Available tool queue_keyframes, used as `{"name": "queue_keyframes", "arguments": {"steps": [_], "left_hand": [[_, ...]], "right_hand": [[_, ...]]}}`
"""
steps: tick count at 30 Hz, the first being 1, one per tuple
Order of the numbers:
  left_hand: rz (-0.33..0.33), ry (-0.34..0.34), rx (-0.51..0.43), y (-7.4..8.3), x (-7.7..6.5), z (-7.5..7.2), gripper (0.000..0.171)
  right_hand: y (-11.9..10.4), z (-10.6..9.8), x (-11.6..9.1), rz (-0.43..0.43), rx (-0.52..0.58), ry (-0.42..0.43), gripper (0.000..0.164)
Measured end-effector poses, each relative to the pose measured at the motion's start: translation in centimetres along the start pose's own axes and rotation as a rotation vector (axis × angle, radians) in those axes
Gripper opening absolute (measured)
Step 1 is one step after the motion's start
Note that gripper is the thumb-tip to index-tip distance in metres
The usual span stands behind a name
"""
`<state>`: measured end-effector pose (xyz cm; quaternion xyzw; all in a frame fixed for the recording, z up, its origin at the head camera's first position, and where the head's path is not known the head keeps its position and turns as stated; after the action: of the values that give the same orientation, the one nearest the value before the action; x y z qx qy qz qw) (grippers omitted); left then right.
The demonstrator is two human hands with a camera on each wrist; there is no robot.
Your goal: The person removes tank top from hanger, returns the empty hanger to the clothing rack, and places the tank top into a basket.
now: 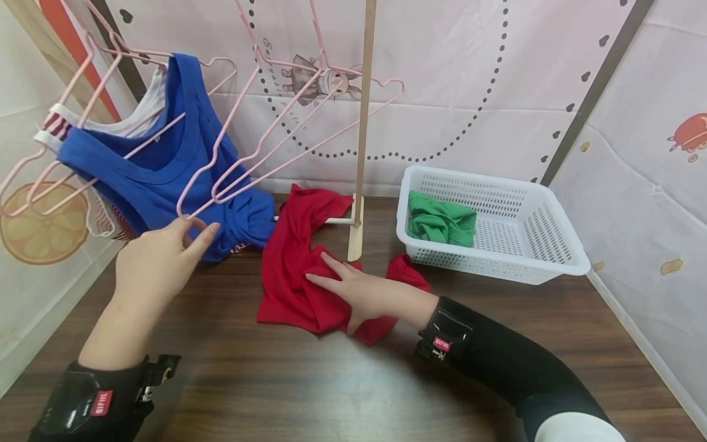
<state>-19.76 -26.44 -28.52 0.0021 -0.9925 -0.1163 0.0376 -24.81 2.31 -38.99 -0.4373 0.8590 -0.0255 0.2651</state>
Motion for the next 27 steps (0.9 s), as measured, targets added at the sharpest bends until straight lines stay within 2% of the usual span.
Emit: {"name": "queue_keyframes", "arguments": {"steps": [5,10,12,17,22,27], "left_hand": [[0.046,-0.04,0.014,0.8,0.5,0.8,0.067],[0.093,-0.112,-0.004,1.7,1.1,1.7,0.065],[0.105,-0.145,-0.01,2.1,1.2,2.1,0.065],[0.13,-0.173,-0.015,2.8,1.5,2.7,0.066],[0.149,-0.182,-0.016,3.3,1.6,3.0,0.067],[0.155,-0.184,-0.009,3.6,1.6,3.0,0.067]], "right_hand": [[-0.2,-0.8,1.2,-0.012,-0.027,-0.014,0.12],[-0.5,-1.6,2.4,0.004,-0.077,-0.07,0.122],[-0.6,-1.8,2.8,0.006,-0.079,-0.112,0.12],[-1.0,-2.1,3.1,0.0,-0.102,-0.192,0.109],[-0.9,-1.9,2.7,-0.004,-0.067,-0.162,0.103],[-0.5,-1.5,2.0,0.007,-0.015,-0.12,0.11]]}}
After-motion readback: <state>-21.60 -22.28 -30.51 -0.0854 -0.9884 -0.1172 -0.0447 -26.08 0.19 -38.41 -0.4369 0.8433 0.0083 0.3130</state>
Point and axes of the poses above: each hand's wrist, its own x-axis towards the middle knuckle, its own z-axis out of the palm, y = z × x, the point moved 3 cm from there along x, towards the middle knuckle, and after that the axes turned 14 degrees about -y, right-handed, at the moved point
